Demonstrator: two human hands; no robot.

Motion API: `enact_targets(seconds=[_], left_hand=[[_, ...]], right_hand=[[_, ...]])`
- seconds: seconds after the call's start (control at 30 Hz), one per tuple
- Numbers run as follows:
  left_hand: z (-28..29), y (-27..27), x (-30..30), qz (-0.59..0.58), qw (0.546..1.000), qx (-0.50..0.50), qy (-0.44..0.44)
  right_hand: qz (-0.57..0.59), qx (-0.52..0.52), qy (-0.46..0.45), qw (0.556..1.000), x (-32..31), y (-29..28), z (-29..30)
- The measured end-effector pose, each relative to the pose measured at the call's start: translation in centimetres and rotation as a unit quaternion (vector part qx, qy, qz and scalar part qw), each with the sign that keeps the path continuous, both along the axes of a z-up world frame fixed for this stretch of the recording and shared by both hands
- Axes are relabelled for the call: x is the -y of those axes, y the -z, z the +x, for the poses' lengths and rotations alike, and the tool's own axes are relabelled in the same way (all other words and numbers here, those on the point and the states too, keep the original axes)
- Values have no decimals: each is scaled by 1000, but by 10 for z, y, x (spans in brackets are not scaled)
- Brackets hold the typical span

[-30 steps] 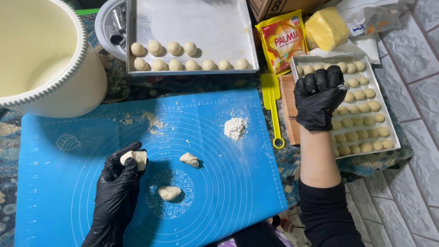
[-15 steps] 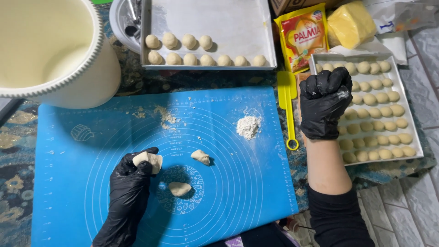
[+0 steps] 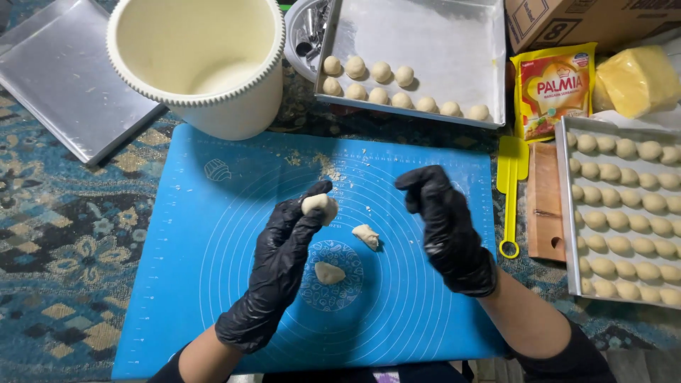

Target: Shaping small pieces of dough into uniform balls by hand and arranging them on a baking tray.

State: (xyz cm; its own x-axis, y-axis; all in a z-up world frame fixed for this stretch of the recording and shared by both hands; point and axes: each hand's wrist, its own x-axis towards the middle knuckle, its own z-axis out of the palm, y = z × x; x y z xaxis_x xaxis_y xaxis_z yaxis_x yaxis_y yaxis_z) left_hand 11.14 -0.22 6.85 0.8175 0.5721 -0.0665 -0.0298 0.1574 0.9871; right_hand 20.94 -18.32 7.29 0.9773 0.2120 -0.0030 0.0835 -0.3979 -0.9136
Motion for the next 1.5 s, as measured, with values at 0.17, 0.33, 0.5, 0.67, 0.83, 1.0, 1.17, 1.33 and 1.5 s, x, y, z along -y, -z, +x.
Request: enact_targets(seconds=[0.17, 0.33, 0.5, 0.67, 0.83, 1.0, 1.17, 1.33, 1.5], left_hand=[[12, -12, 26, 102, 990, 95, 7], [20, 7, 31, 121, 972, 187, 72], [10, 29, 27, 231, 957, 138, 112], [16, 41, 10, 236, 961, 49, 132], [12, 72, 21, 291, 924, 124, 213], [10, 99, 32, 316, 914, 219, 131], [13, 93, 24, 376, 873, 291, 113], [17, 65, 16, 371, 877, 260, 161], [19, 76, -2, 436, 850, 265, 131]], right_hand=[[-35, 77, -47, 995, -39, -10, -25], [-20, 288, -56, 956, -34, 16, -11], [-77, 341, -78, 934, -19, 71, 16], [-36, 371, -110, 922, -19, 51, 16], [-19, 300, -127, 945, -29, 51, 5], [3, 301, -146, 942, -34, 48, -5], [29, 292, -160, 942, -38, 46, -15], [66, 285, -180, 939, -40, 44, -21], [66, 259, -171, 949, -38, 58, -20]])
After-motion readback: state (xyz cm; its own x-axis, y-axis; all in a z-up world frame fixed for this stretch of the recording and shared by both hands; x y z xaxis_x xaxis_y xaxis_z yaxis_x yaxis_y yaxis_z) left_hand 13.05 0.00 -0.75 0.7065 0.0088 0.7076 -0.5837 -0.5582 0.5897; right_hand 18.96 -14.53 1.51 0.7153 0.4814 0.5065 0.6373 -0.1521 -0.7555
